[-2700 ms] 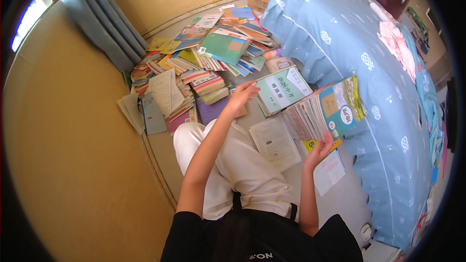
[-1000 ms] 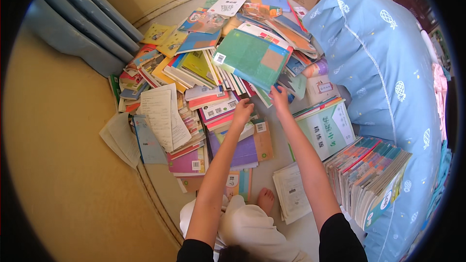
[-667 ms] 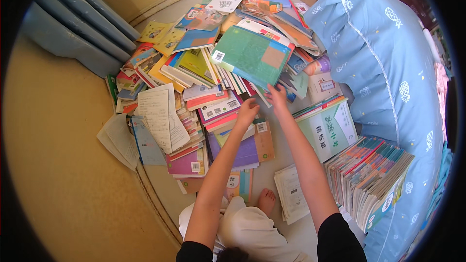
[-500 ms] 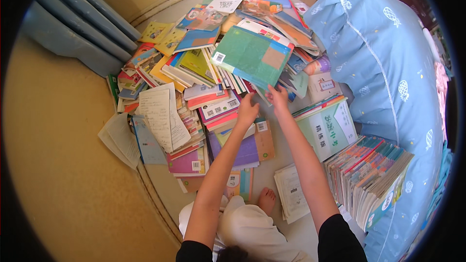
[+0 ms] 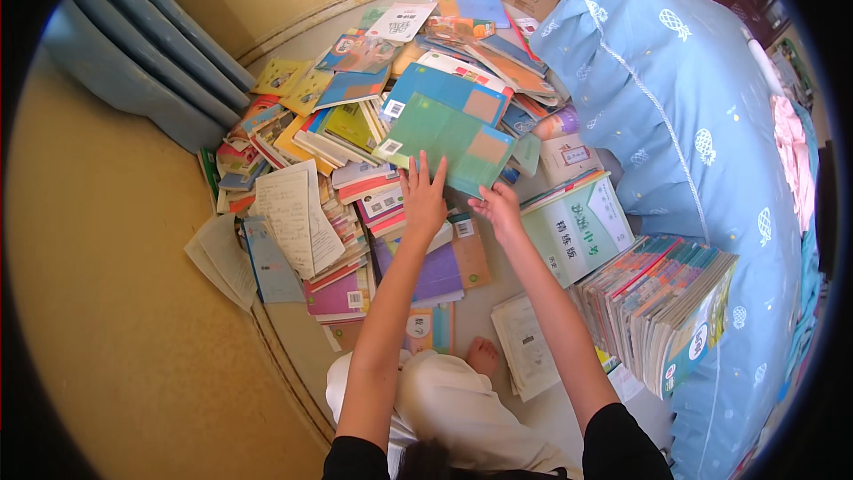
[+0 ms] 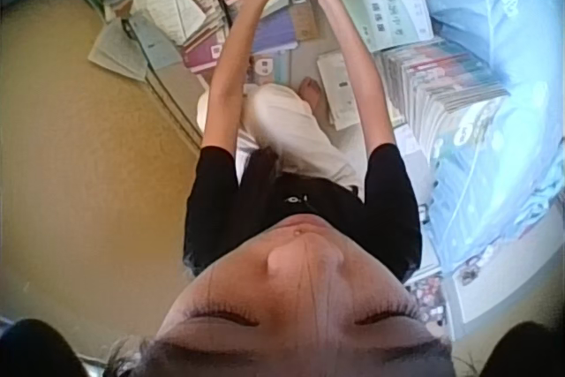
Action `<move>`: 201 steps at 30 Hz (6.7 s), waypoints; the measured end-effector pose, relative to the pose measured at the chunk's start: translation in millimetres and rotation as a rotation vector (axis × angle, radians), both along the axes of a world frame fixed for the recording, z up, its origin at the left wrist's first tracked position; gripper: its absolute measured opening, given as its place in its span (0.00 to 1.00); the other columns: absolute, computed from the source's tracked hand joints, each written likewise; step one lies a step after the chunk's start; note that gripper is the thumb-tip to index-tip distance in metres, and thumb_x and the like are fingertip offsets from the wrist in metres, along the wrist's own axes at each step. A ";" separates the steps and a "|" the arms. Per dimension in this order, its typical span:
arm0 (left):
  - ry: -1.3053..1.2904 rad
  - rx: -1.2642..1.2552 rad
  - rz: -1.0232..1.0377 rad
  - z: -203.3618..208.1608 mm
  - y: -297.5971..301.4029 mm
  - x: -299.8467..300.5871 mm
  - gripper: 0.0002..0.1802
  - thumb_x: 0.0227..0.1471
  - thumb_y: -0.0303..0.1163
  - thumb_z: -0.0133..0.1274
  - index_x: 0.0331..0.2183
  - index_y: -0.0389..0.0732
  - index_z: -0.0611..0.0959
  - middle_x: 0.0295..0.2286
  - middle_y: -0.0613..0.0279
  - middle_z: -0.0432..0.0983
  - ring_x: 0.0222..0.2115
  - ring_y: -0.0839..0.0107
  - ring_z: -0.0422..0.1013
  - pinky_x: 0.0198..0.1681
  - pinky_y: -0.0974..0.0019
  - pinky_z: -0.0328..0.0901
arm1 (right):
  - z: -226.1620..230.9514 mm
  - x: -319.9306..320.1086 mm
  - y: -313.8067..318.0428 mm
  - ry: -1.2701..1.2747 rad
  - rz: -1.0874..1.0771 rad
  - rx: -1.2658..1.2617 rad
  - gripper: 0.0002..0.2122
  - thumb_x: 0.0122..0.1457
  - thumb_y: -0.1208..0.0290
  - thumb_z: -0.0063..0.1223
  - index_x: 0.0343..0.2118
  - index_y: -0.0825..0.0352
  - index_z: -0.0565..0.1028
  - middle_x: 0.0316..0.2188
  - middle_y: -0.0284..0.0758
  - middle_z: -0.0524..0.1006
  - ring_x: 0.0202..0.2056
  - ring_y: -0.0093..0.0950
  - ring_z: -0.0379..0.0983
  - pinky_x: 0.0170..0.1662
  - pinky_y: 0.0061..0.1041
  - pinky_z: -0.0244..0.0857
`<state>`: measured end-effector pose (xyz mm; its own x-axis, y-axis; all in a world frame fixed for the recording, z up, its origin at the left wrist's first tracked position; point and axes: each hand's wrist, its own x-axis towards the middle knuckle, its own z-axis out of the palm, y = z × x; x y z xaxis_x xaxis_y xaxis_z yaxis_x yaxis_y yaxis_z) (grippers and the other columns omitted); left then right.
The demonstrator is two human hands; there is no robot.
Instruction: The person sorts through a pile of books on the floor, picking up books one at a time and adding them to stacks by hand, then stands up.
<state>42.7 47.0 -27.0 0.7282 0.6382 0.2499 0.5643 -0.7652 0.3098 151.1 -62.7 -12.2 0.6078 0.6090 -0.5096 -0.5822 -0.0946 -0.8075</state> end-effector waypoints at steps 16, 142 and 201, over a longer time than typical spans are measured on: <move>-0.122 0.012 -0.078 44.4 -28.0 -64.2 0.28 0.42 0.26 0.49 0.49 0.44 0.67 0.47 0.56 0.64 0.48 0.55 0.60 0.47 0.49 0.56 | 107.8 -41.3 -58.0 -0.216 0.178 0.103 0.07 0.55 0.73 0.46 0.35 0.69 0.68 0.28 0.34 0.73 0.25 0.24 0.74 0.29 0.19 0.67; -0.352 -1.279 -0.782 286.8 -407.9 65.4 0.14 0.52 0.27 0.48 0.41 0.33 0.73 0.32 0.65 0.72 0.34 0.81 0.65 0.36 0.76 0.61 | 220.1 -34.0 -547.0 -0.536 -0.456 -0.072 0.17 0.57 0.69 0.45 0.49 0.67 0.63 0.31 0.34 0.75 0.28 0.18 0.71 0.28 0.17 0.65; -0.091 -0.756 -0.724 197.4 -389.7 146.9 0.25 0.46 0.32 0.53 0.47 0.36 0.70 0.39 0.46 0.71 0.37 0.61 0.71 0.39 0.65 0.66 | 149.2 -11.6 -526.7 -0.417 -0.659 -0.297 0.24 0.57 0.64 0.46 0.55 0.64 0.57 0.16 0.25 0.65 0.15 0.12 0.57 0.17 0.13 0.49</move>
<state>189.6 -342.7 170.5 0.9967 0.0707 0.0406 0.0002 -0.4998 0.8661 139.6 -589.4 137.1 0.9671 -0.0612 -0.2469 -0.2514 -0.0822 -0.9644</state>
